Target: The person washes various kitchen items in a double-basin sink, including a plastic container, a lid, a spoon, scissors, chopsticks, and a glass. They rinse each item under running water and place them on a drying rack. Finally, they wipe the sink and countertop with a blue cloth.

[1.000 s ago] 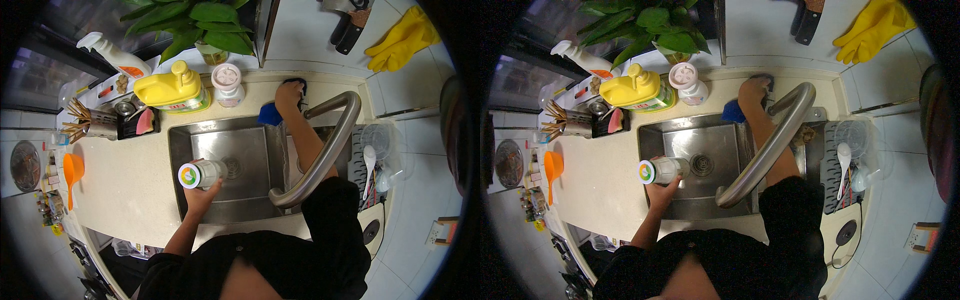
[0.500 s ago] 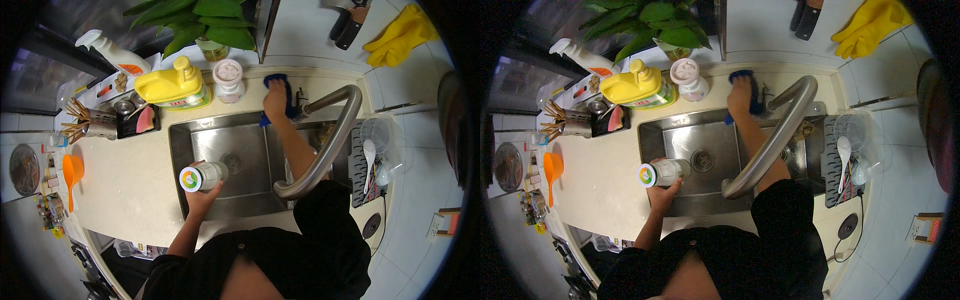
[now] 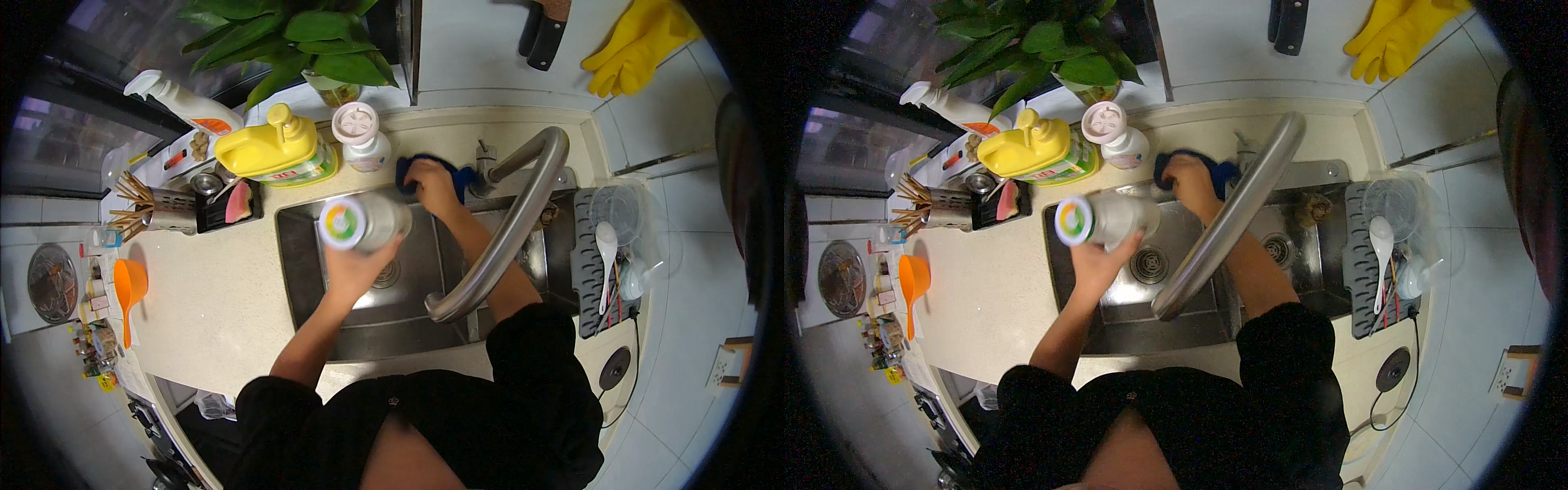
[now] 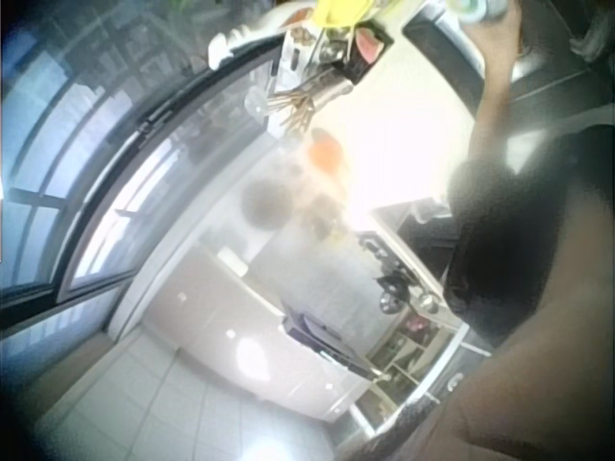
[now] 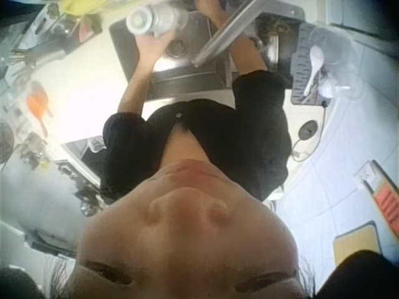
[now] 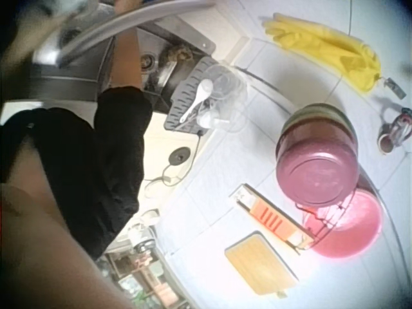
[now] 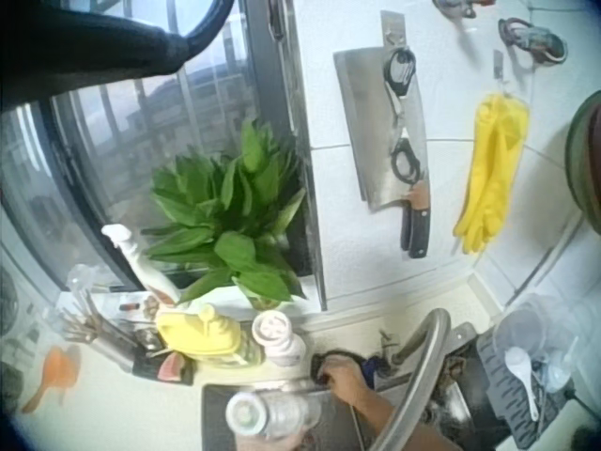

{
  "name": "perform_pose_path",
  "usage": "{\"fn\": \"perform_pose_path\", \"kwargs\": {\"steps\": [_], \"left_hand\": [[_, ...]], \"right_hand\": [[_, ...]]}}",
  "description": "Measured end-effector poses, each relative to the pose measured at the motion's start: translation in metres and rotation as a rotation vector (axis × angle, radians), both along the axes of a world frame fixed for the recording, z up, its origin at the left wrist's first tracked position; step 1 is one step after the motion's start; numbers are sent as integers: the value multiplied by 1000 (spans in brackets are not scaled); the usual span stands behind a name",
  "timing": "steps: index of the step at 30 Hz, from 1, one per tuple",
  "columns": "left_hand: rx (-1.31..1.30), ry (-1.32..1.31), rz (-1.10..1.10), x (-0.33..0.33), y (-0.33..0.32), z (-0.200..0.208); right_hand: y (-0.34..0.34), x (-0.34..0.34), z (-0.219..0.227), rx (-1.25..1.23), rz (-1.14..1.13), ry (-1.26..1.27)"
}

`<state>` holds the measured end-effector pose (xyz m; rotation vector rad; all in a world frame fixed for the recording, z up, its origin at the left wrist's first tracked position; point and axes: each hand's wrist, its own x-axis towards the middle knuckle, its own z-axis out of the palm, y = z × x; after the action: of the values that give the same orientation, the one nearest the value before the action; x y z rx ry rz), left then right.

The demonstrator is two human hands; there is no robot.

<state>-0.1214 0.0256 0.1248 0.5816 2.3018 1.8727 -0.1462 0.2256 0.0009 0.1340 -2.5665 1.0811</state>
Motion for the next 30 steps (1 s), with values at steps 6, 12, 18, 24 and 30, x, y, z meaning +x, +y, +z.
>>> {"fn": "perform_pose_path", "kwargs": {"steps": [6,12,18,24,30], "left_hand": [[141,88,-23,-52,91,-33],[121,126,-69,-72,142,-62],[78,106,-68,-76,159,-82],[49,206,-7,-69,158,-81],[22,-90,297,-35,82,-67]], "right_hand": [[-17,74,-16,-556,85,-370],[-31,154,-24,-1362,-135,-677],[-36,175,35,-1645,-355,-676],[-28,178,29,-1780,-305,-497],[-29,174,43,-1785,-366,-492]]}}
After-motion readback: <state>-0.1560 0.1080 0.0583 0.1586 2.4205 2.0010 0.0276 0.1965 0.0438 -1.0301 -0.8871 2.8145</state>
